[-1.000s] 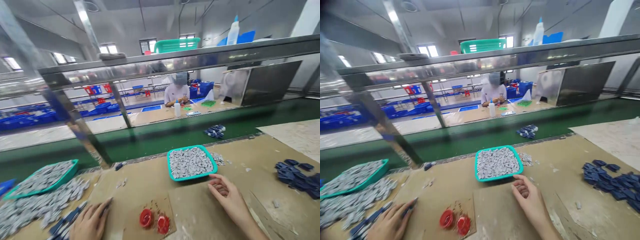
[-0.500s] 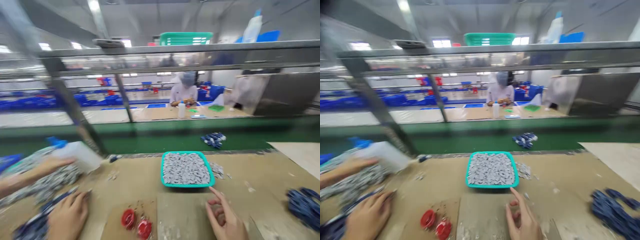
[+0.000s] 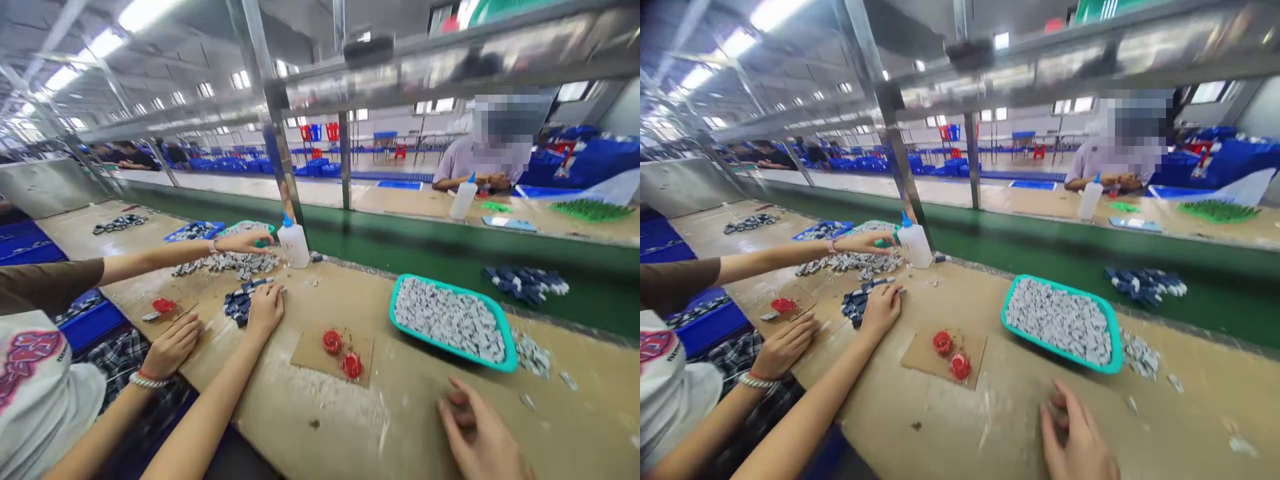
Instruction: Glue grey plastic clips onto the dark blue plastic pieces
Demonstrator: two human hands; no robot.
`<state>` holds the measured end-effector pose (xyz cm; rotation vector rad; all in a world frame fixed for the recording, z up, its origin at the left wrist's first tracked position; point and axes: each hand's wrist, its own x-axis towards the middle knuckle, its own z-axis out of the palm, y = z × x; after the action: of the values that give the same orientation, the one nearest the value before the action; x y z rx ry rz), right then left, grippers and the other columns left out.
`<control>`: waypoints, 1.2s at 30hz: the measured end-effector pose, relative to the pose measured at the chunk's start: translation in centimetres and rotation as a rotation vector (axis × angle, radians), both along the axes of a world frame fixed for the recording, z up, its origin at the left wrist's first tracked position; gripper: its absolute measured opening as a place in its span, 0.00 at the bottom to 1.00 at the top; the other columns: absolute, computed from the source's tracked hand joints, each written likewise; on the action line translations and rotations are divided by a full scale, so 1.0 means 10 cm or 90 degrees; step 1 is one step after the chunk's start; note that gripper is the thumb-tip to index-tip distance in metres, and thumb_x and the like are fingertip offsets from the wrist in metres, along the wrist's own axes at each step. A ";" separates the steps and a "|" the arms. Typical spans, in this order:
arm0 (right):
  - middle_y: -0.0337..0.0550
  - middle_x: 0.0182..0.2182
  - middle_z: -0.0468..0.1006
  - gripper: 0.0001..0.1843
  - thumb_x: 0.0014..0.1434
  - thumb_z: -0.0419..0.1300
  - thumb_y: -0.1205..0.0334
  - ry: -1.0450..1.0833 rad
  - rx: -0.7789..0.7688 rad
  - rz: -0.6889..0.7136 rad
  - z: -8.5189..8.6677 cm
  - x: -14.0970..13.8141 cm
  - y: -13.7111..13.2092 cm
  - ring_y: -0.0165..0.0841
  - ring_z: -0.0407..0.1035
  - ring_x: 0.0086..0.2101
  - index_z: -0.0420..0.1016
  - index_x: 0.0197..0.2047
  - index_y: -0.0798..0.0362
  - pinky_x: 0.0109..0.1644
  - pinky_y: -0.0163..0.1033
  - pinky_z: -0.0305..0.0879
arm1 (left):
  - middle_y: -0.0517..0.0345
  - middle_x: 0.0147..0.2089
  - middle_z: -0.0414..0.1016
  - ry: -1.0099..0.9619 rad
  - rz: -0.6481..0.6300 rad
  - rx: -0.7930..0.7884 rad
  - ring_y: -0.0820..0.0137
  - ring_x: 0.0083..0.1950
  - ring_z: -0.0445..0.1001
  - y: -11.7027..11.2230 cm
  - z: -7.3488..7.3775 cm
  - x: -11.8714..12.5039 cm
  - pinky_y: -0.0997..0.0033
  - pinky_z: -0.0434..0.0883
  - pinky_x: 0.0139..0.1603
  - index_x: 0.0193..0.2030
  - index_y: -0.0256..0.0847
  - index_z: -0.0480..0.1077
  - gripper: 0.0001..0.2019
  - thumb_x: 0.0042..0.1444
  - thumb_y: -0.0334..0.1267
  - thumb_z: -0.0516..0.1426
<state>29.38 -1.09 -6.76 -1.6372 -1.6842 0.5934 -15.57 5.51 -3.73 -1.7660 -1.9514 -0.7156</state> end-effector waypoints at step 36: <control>0.44 0.36 0.79 0.16 0.60 0.54 0.54 0.018 -0.056 -0.025 0.36 -0.04 0.01 0.35 0.73 0.30 0.73 0.48 0.51 0.35 0.40 0.68 | 0.49 0.51 0.74 -0.044 -0.381 0.031 0.56 0.54 0.71 0.64 1.11 0.62 0.55 0.65 0.57 0.48 0.42 0.70 0.23 0.43 0.41 0.66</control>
<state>28.98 -0.99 -3.20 -1.7113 -1.6229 0.6767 -9.39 11.90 7.40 -2.3409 -1.4167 -1.0096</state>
